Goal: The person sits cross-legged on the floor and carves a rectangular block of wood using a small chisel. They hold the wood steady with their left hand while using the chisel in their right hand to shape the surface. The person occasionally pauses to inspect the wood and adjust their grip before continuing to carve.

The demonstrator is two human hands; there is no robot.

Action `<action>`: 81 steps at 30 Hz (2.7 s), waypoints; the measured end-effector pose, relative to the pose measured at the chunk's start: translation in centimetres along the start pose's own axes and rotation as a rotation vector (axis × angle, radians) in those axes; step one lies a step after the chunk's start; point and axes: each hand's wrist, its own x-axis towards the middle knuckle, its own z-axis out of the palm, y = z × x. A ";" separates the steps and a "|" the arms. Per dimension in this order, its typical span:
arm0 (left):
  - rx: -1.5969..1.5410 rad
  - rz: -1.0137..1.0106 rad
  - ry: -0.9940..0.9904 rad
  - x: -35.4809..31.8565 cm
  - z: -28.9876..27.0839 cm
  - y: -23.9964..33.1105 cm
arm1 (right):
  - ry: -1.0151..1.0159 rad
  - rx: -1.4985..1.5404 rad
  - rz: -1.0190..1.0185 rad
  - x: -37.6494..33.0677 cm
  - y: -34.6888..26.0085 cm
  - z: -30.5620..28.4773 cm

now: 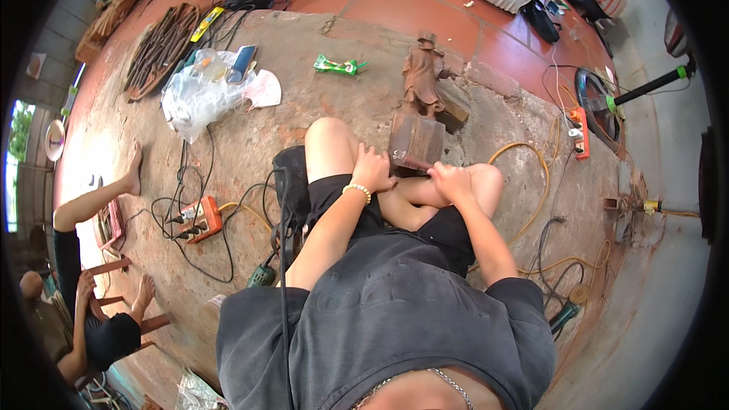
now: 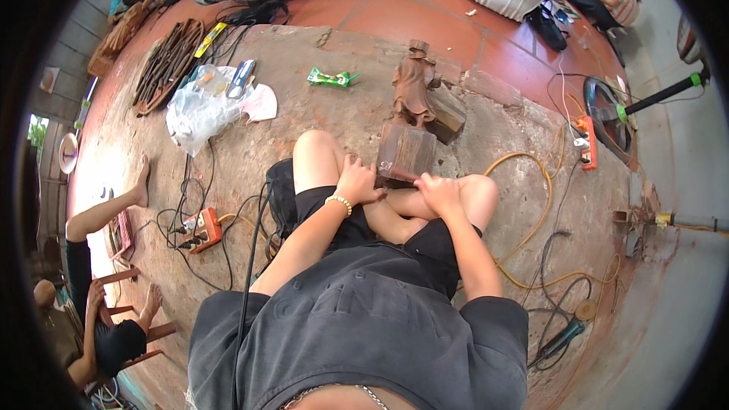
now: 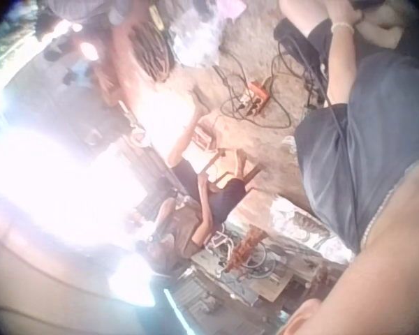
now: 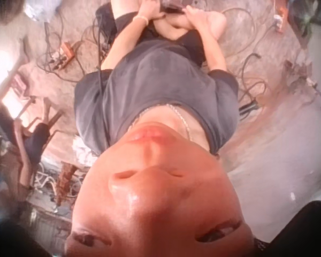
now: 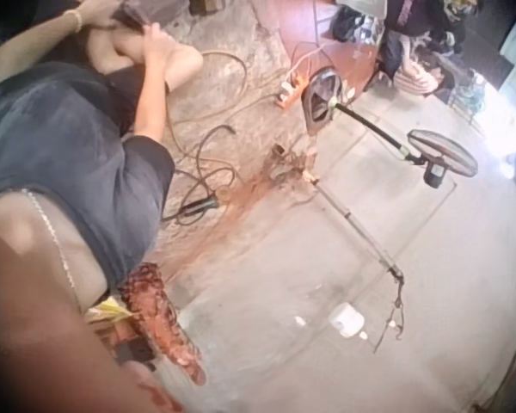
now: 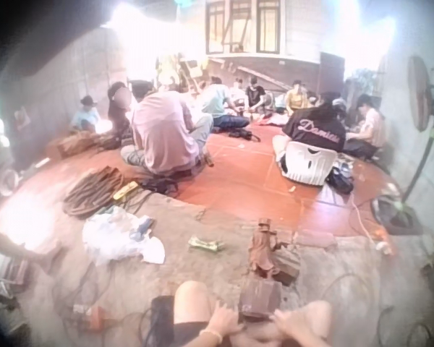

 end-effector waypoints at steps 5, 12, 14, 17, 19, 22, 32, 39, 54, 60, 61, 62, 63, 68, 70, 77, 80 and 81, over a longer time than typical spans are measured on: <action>-0.020 0.005 -0.027 0.1 -0.3 0.1 | 0.019 -0.048 0.157 -0.2 -0.9 1.2; -0.005 0.025 0.052 -0.4 -0.2 0.0 | -0.049 -0.053 -0.143 -1.6 -0.6 1.1; -0.017 0.005 0.037 -0.2 -0.5 0.0 | -0.014 0.027 -0.163 -1.6 -0.7 1.0; -0.027 0.001 0.023 -0.2 -0.4 0.1 | 0.204 0.109 0.039 -1.0 -0.9 0.8; -0.029 0.004 0.012 0.0 -0.3 0.2 | 0.107 0.066 0.130 -0.3 -0.4 0.4; -0.016 -0.010 0.003 -0.1 -0.2 -0.1 | -0.146 0.024 -0.120 0.1 -0.1 -0.7; -0.016 -0.012 -0.027 -0.1 -0.6 0.1 | -0.023 0.176 -0.007 -1.3 0.0 0.5; -0.006 -0.029 0.042 -0.2 -0.2 0.2 | -0.168 0.167 0.030 0.0 1.8 -0.9; -0.019 -0.033 -0.019 0.2 -0.6 0.3 | -0.094 0.132 0.048 1.4 0.6 -0.3; -0.019 -0.030 -0.010 -0.1 -0.5 0.2 | -0.024 0.129 0.094 2.4 0.2 -0.7; -0.017 -0.029 -0.005 0.3 -0.6 0.2 | 0.045 0.143 0.225 2.8 0.2 -0.9; -0.019 -0.029 -0.009 0.4 -0.7 0.2 | 0.053 0.216 0.171 2.9 0.0 -0.8; -0.020 -0.029 -0.013 0.4 -0.6 0.3 | -0.051 0.197 0.044 2.6 -0.2 -0.8; -0.017 -0.039 -0.012 -0.1 -0.7 0.2 | -0.077 0.158 0.090 2.2 0.4 -1.2; -0.019 -0.032 -0.013 0.2 -0.6 0.5 | 0.002 0.191 0.208 2.1 0.9 -0.5; -0.037 -0.057 -0.013 0.2 -0.7 0.0 | -0.011 0.142 0.160 2.5 -0.2 -1.4; -0.031 -0.052 0.013 0.0 -0.2 0.1 | -0.205 0.064 -0.108 3.4 -1.5 -1.6; -0.020 -0.045 0.031 0.0 -0.4 0.1 | -0.298 0.037 -0.237 3.6 -1.7 -1.7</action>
